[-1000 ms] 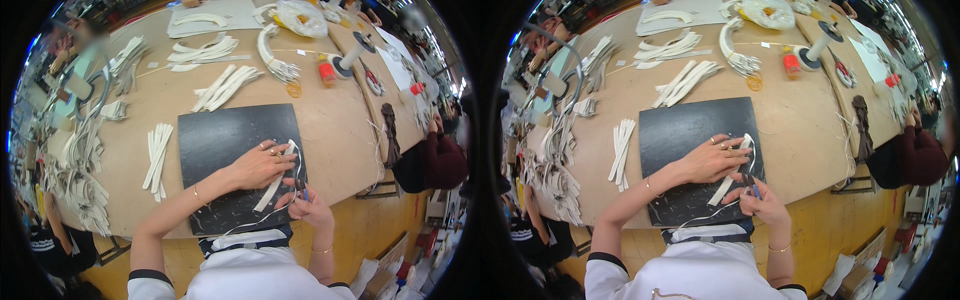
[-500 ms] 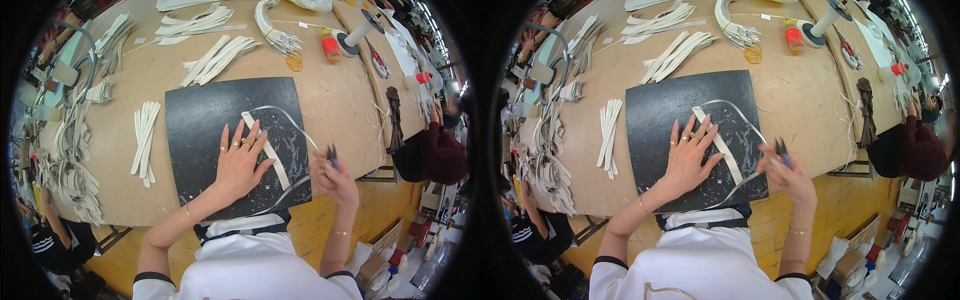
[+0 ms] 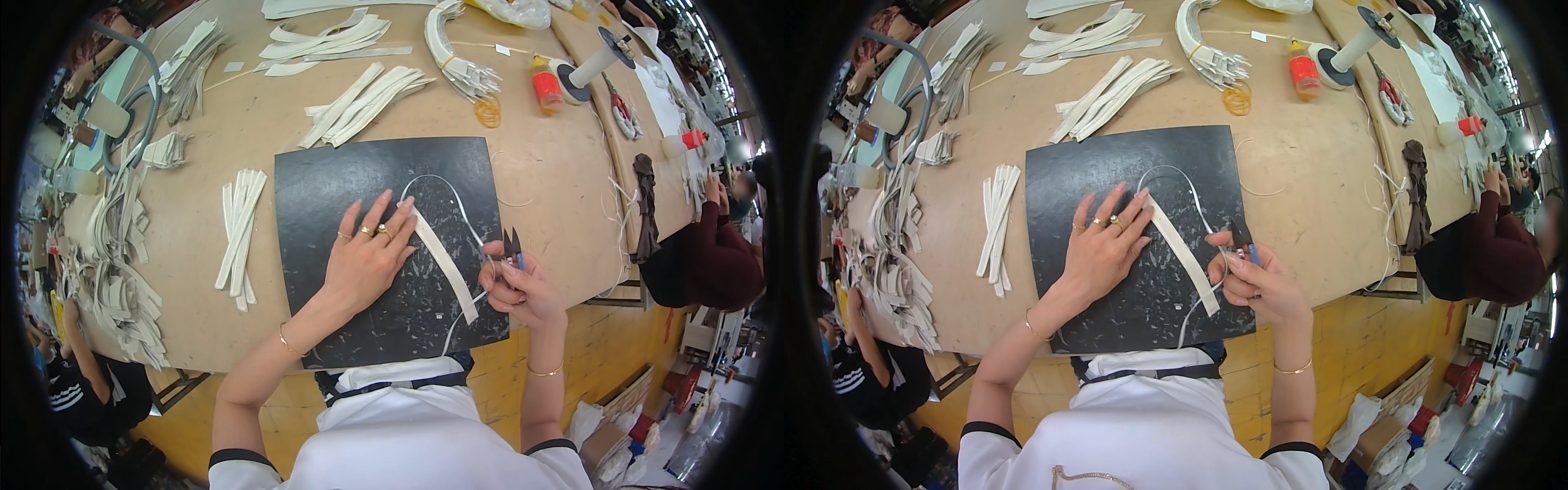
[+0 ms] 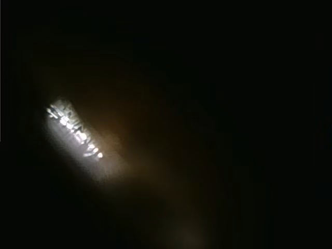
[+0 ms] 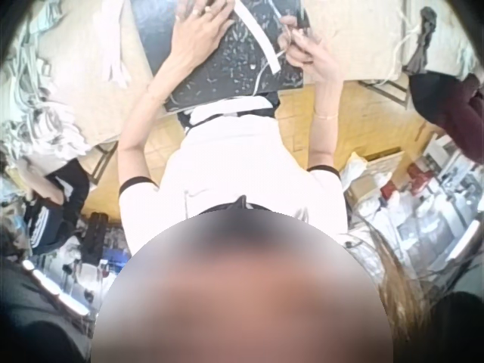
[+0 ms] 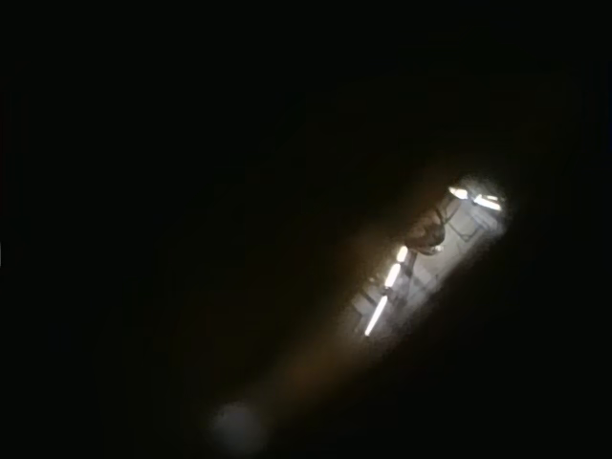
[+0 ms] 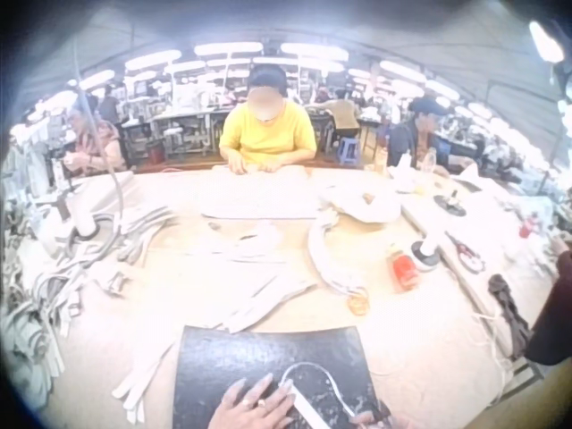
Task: The person repeatedly picks up white fabric strips, places them on a black cutting mat, and trims edges with a small blade. Trimmed pieces are set aside on the table. The process continues with multiple strips in a repetitive manner.
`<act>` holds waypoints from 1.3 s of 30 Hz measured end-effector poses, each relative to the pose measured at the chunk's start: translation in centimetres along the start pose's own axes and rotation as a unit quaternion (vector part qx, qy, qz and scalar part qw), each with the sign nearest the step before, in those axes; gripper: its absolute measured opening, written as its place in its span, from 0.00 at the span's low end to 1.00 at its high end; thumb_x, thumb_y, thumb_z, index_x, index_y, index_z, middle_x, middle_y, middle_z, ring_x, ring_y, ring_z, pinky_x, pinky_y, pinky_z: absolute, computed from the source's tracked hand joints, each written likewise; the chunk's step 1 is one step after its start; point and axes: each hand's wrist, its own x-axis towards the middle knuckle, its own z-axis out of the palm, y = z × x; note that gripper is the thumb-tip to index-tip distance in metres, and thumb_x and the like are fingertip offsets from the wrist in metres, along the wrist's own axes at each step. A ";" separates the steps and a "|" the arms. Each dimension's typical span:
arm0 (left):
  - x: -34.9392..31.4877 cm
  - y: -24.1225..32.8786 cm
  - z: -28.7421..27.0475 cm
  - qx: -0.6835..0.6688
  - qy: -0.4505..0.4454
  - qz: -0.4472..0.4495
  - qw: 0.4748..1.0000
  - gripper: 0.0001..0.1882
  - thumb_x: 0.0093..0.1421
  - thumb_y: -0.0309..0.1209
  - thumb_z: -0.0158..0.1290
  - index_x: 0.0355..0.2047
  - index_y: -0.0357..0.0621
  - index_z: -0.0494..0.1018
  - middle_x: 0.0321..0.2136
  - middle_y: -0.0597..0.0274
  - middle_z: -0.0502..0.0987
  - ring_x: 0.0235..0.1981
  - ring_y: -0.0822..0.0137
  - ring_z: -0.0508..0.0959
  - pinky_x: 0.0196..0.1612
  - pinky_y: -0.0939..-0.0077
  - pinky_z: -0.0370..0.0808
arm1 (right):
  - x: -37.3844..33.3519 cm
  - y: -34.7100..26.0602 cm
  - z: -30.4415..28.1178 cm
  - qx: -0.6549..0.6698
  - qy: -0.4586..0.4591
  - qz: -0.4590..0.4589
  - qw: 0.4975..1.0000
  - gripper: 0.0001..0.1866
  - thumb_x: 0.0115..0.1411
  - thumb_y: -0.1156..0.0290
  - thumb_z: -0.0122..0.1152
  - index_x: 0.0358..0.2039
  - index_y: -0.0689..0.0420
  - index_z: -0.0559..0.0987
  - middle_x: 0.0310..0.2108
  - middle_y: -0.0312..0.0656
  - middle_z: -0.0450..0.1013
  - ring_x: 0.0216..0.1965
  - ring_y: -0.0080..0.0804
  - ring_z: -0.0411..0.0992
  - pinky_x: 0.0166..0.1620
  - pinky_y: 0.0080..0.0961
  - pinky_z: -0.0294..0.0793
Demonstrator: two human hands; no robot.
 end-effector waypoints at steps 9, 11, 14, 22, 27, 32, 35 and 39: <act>-0.6 -1.9 -1.6 -0.111 -0.124 0.007 0.986 0.29 0.64 0.42 0.54 0.64 0.52 0.65 0.64 0.65 0.67 0.69 0.60 0.60 0.68 0.53 0.53 | -7.4 -2.0 -2.3 -0.159 -0.075 -0.011 0.984 0.21 0.63 0.69 0.62 0.53 0.65 0.73 0.33 0.55 0.78 0.16 0.20 0.59 0.21 0.20 0.60; -0.7 -2.6 -1.9 -0.117 -0.130 0.024 0.984 0.29 0.64 0.43 0.54 0.63 0.52 0.65 0.64 0.64 0.67 0.69 0.59 0.59 0.68 0.53 0.53 | -10.1 -3.1 -3.5 -0.198 -0.061 0.011 0.978 0.21 0.60 0.67 0.66 0.50 0.66 0.75 0.32 0.56 0.79 0.17 0.22 0.63 0.21 0.21 0.62; -0.9 -3.9 -2.1 -0.141 -0.144 0.083 0.976 0.29 0.64 0.45 0.53 0.63 0.51 0.66 0.65 0.64 0.66 0.69 0.58 0.59 0.68 0.52 0.54 | -13.4 -5.0 -5.8 -0.224 -0.011 -0.061 0.973 0.19 0.58 0.66 0.69 0.45 0.65 0.76 0.29 0.52 0.78 0.19 0.25 0.68 0.22 0.20 0.65; -0.9 -4.5 -2.6 -0.161 -0.207 0.268 0.927 0.32 0.65 0.55 0.46 0.61 0.47 0.66 0.68 0.61 0.60 0.71 0.56 0.55 0.70 0.51 0.53 | -9.0 -16.8 -8.8 -0.586 0.331 -0.018 0.739 0.16 0.65 0.65 0.62 0.46 0.63 0.77 0.31 0.39 0.76 0.29 0.25 0.74 0.33 0.21 0.73; 0.7 -6.0 -2.5 -0.123 -0.172 0.200 0.957 0.33 0.65 0.57 0.44 0.60 0.45 0.67 0.68 0.58 0.60 0.71 0.56 0.53 0.71 0.51 0.51 | 1.0 -9.6 -4.4 -0.721 0.321 -0.148 0.596 0.15 0.61 0.62 0.65 0.42 0.60 0.81 0.40 0.45 0.79 0.42 0.39 0.77 0.46 0.32 0.75; 0.7 -4.3 -3.9 -0.126 -0.071 0.044 0.989 0.27 0.63 0.48 0.52 0.57 0.47 0.70 0.65 0.54 0.64 0.66 0.53 0.63 0.65 0.50 0.58 | 9.4 -3.4 2.7 -0.728 0.165 -0.267 0.609 0.15 0.57 0.64 0.69 0.41 0.61 0.80 0.41 0.46 0.75 0.40 0.45 0.77 0.44 0.34 0.75; -1.1 1.3 -4.4 -0.181 -0.091 -0.048 0.978 0.28 0.61 0.46 0.56 0.57 0.45 0.71 0.63 0.49 0.65 0.64 0.50 0.65 0.64 0.50 0.59 | 11.0 -2.1 4.8 -0.720 0.148 -0.219 0.642 0.13 0.57 0.66 0.69 0.37 0.62 0.80 0.40 0.47 0.75 0.38 0.44 0.77 0.41 0.34 0.75; -2.0 3.0 -3.0 -0.204 -0.117 -0.096 0.967 0.28 0.62 0.48 0.54 0.57 0.44 0.70 0.66 0.50 0.62 0.67 0.50 0.60 0.68 0.47 0.51 | 6.3 -0.5 5.5 -0.692 0.133 -0.090 0.704 0.11 0.56 0.69 0.69 0.32 0.62 0.78 0.30 0.45 0.76 0.30 0.41 0.76 0.33 0.31 0.72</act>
